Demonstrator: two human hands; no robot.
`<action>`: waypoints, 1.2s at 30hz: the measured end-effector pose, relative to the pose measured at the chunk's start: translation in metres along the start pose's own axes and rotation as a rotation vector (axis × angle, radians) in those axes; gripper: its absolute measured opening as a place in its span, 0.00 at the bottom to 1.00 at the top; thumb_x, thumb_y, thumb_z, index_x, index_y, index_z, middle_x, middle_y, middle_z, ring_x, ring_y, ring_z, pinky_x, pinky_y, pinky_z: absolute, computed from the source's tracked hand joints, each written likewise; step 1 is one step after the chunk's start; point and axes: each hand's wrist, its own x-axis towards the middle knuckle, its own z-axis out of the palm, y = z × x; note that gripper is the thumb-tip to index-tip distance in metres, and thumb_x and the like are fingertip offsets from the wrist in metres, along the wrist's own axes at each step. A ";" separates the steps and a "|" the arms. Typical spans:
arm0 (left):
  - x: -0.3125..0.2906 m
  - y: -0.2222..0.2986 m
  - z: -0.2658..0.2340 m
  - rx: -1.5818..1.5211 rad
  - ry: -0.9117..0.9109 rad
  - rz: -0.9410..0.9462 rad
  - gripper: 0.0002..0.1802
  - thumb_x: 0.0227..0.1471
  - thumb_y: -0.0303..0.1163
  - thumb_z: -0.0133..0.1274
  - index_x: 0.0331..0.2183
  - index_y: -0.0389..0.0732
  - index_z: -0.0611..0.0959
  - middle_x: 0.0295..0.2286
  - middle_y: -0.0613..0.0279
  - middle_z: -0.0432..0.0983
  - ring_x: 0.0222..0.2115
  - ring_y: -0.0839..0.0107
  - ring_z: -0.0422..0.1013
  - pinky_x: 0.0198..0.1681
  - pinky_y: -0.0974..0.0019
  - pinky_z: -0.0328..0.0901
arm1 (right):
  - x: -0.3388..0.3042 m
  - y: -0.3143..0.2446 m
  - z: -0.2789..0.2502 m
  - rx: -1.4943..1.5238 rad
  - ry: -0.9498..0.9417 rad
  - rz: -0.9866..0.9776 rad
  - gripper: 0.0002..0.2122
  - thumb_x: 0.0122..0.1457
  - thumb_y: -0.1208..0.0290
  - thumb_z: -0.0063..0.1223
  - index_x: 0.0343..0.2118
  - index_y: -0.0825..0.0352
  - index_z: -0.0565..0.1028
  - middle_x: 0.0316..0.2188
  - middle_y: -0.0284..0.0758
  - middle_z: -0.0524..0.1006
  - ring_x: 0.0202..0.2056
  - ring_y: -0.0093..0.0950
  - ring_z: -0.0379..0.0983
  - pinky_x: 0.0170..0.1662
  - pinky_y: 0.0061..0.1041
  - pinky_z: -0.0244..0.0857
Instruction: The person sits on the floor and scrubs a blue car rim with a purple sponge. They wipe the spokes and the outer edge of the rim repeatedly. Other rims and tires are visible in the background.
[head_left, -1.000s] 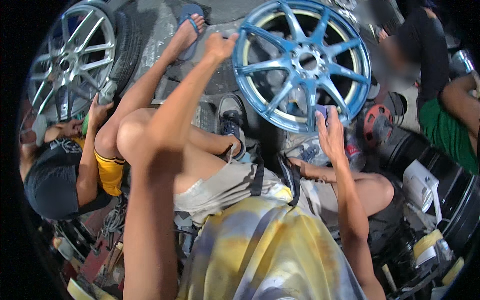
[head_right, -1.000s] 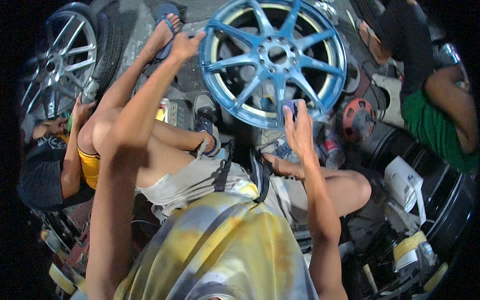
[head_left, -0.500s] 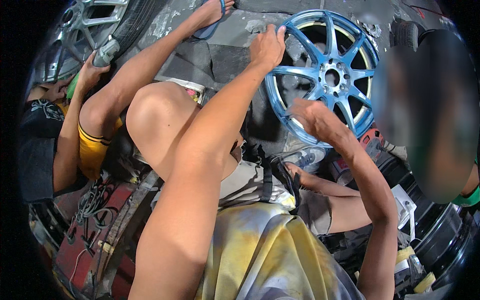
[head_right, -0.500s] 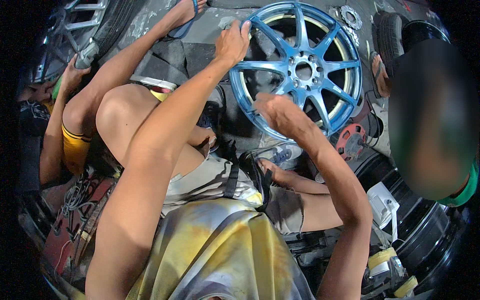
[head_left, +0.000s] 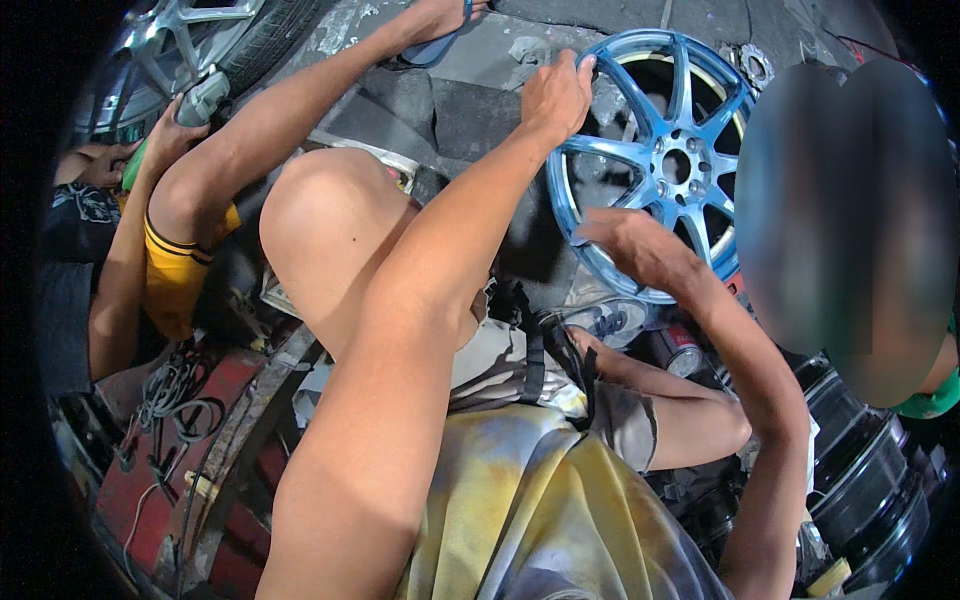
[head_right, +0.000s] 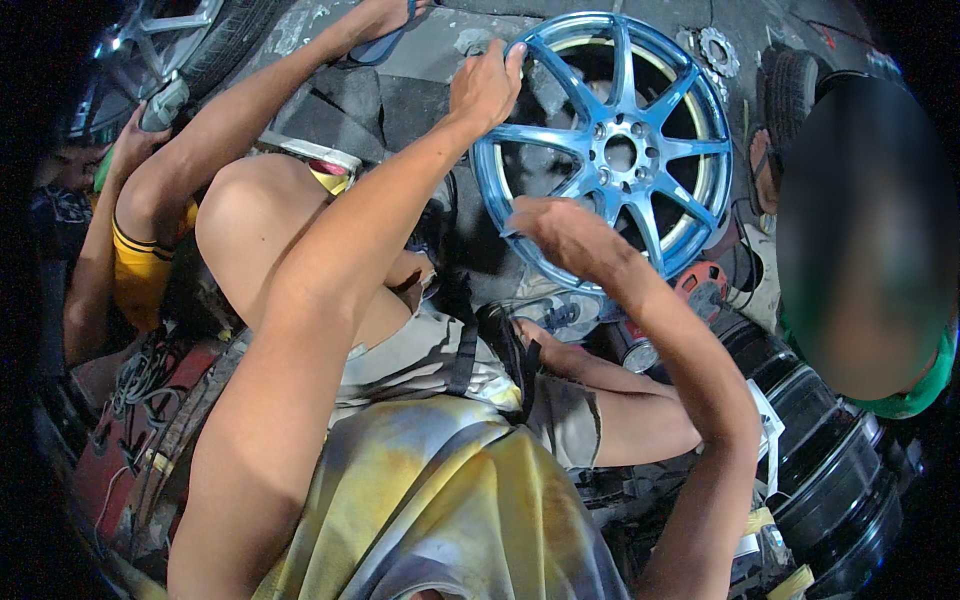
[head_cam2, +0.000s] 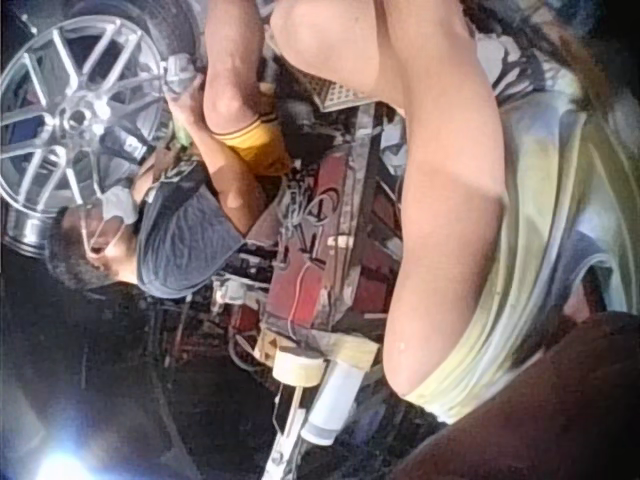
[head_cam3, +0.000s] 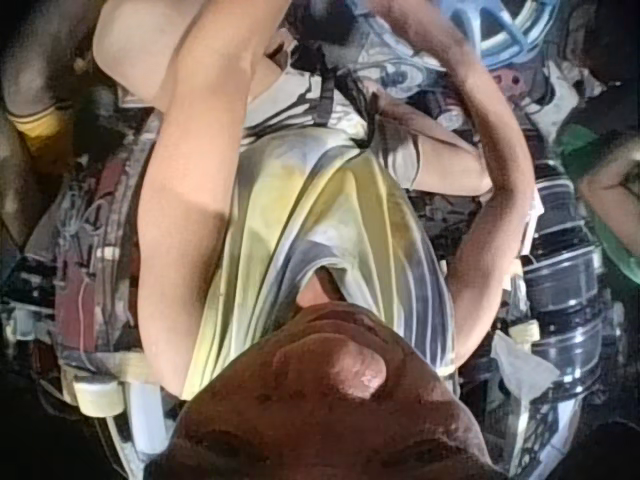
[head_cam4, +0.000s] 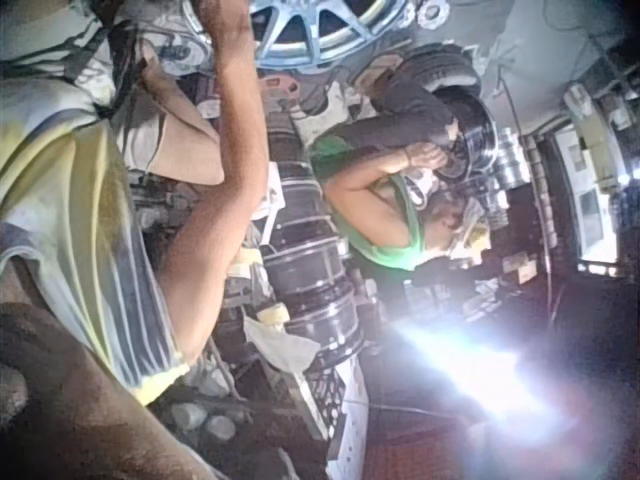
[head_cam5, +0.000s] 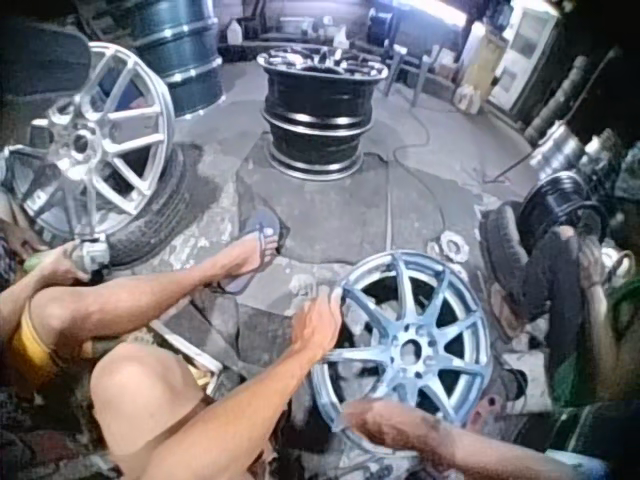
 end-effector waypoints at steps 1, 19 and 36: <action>0.001 0.001 0.000 0.004 0.003 0.001 0.25 0.64 0.50 0.40 0.40 0.36 0.77 0.32 0.36 0.79 0.37 0.38 0.75 0.43 0.42 0.69 | -0.004 0.009 0.000 0.015 -0.012 0.010 0.11 0.56 0.79 0.49 0.42 0.67 0.76 0.40 0.44 0.78 0.44 0.44 0.76 0.47 0.37 0.72; 0.018 -0.015 0.007 0.158 0.054 0.083 0.35 0.63 0.56 0.37 0.36 0.32 0.84 0.36 0.31 0.77 0.41 0.35 0.73 0.47 0.42 0.66 | -0.053 -0.069 0.150 0.637 0.524 0.341 0.09 0.62 0.70 0.51 0.36 0.71 0.77 0.32 0.47 0.76 0.37 0.50 0.73 0.42 0.45 0.68; 0.082 -0.023 0.009 0.367 0.028 0.167 0.45 0.61 0.64 0.34 0.36 0.27 0.84 0.37 0.30 0.77 0.45 0.37 0.73 0.51 0.44 0.64 | -0.104 0.040 0.248 0.465 0.440 1.043 0.19 0.55 0.56 0.58 0.39 0.70 0.80 0.48 0.51 0.75 0.53 0.50 0.67 0.58 0.43 0.61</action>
